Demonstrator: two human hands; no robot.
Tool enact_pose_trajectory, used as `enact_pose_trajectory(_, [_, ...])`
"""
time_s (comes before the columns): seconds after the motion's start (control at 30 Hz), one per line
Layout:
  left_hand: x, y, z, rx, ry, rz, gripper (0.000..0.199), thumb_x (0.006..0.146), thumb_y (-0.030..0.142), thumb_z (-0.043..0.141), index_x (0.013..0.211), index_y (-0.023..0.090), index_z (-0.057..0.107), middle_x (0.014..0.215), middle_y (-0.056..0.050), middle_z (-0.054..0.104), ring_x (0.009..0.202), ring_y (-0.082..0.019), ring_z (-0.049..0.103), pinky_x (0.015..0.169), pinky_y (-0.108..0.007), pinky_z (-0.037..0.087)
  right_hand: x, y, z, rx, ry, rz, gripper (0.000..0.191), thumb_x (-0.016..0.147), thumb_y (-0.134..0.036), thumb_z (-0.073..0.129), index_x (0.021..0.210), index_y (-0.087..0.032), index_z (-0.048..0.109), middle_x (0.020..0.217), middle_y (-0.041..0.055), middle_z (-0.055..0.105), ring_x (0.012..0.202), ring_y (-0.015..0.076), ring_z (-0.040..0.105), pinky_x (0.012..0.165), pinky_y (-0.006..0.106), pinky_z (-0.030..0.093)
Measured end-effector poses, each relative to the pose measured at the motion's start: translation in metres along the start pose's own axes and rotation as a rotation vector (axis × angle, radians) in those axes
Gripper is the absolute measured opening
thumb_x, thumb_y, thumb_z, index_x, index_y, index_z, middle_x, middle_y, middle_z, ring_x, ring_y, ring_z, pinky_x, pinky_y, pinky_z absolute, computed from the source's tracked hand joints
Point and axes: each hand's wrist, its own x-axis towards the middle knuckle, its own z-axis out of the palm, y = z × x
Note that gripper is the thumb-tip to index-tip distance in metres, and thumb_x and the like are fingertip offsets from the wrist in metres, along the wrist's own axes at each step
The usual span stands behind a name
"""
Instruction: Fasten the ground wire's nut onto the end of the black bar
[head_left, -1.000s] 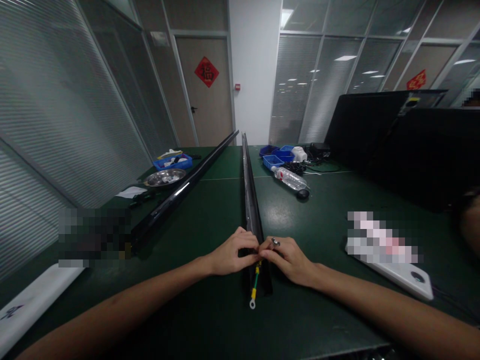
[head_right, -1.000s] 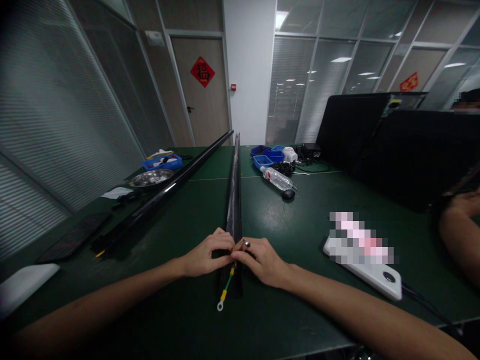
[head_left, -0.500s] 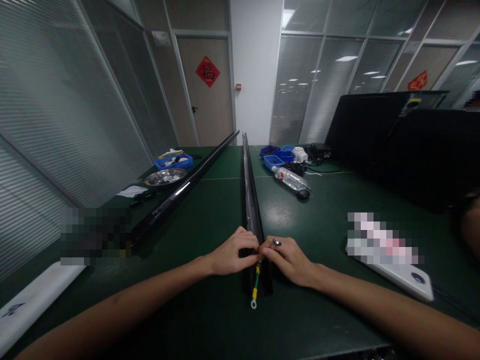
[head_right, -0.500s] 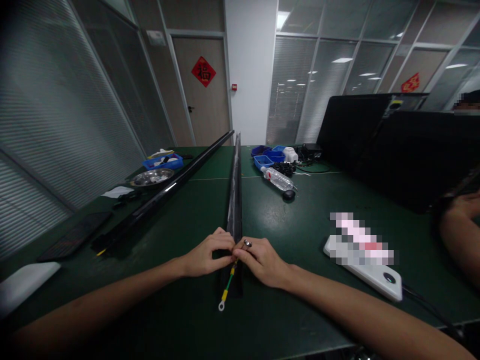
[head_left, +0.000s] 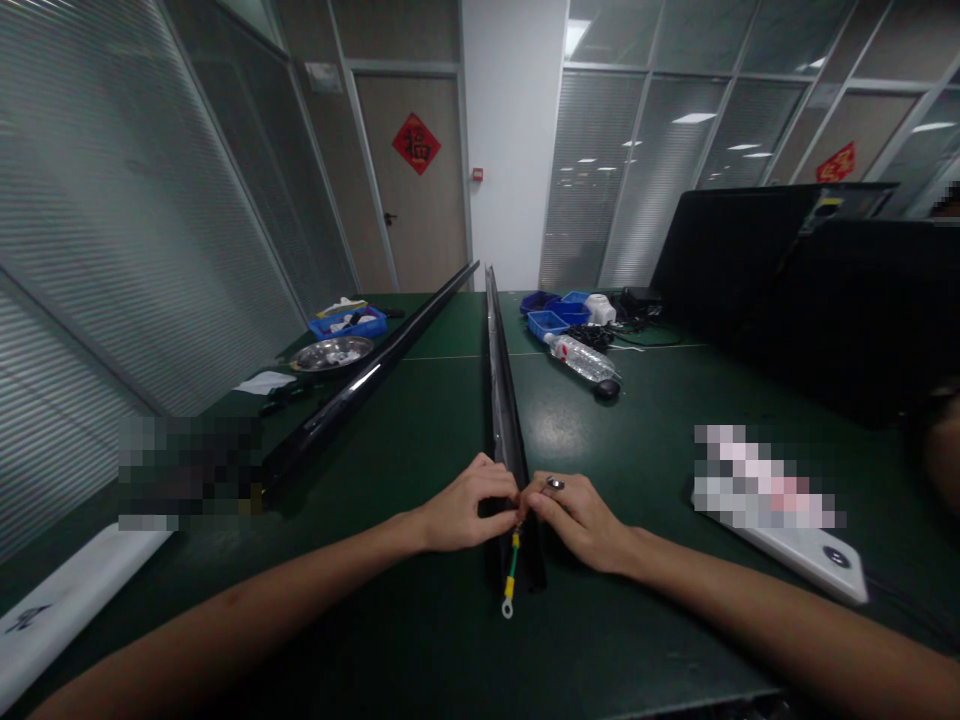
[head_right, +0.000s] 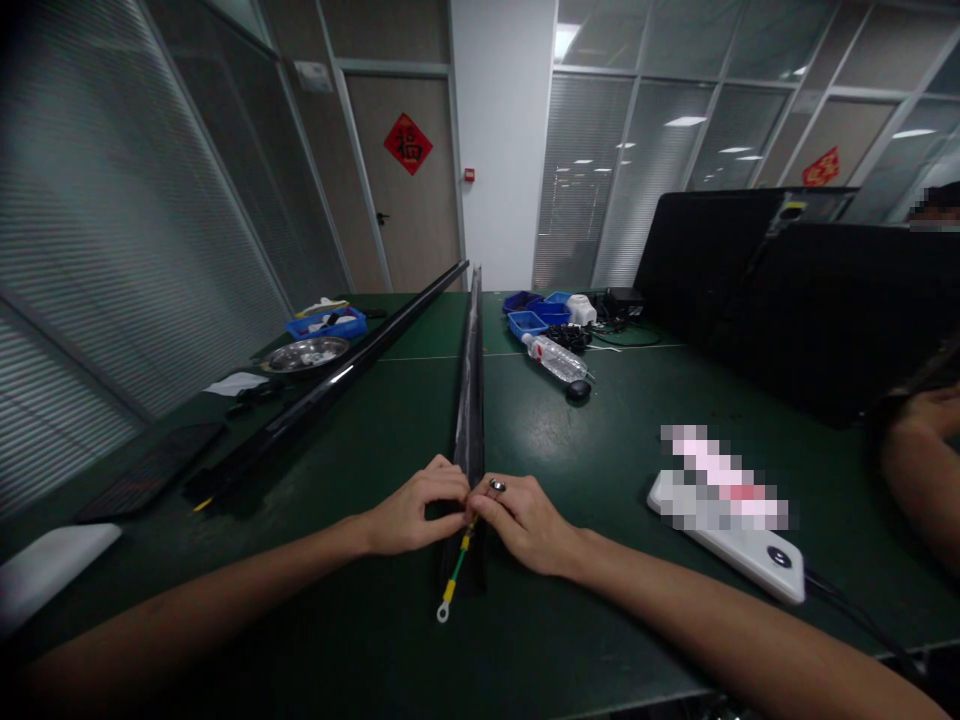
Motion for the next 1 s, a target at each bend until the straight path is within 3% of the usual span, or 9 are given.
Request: enact_pose_trajectory(1.0, [0.0023, 0.0015, -0.0012, -0.029, -0.019, -0.025, 0.023, 0.105, 0.033, 0.054, 0.092, 0.018, 0.066, 0.090, -0.002, 0.067, 0.091, -0.018, 0.059, 0.092, -0.034, 0.034, -0.0013, -0.0019, -0.0006, -0.037, 0.015, 0.002, 0.030, 0.111, -0.028, 0.045, 0.094, -0.017, 0.067, 0.084, 0.0028, 0.066, 0.074, 0.0145, 0.064, 0.072, 0.026, 0.048])
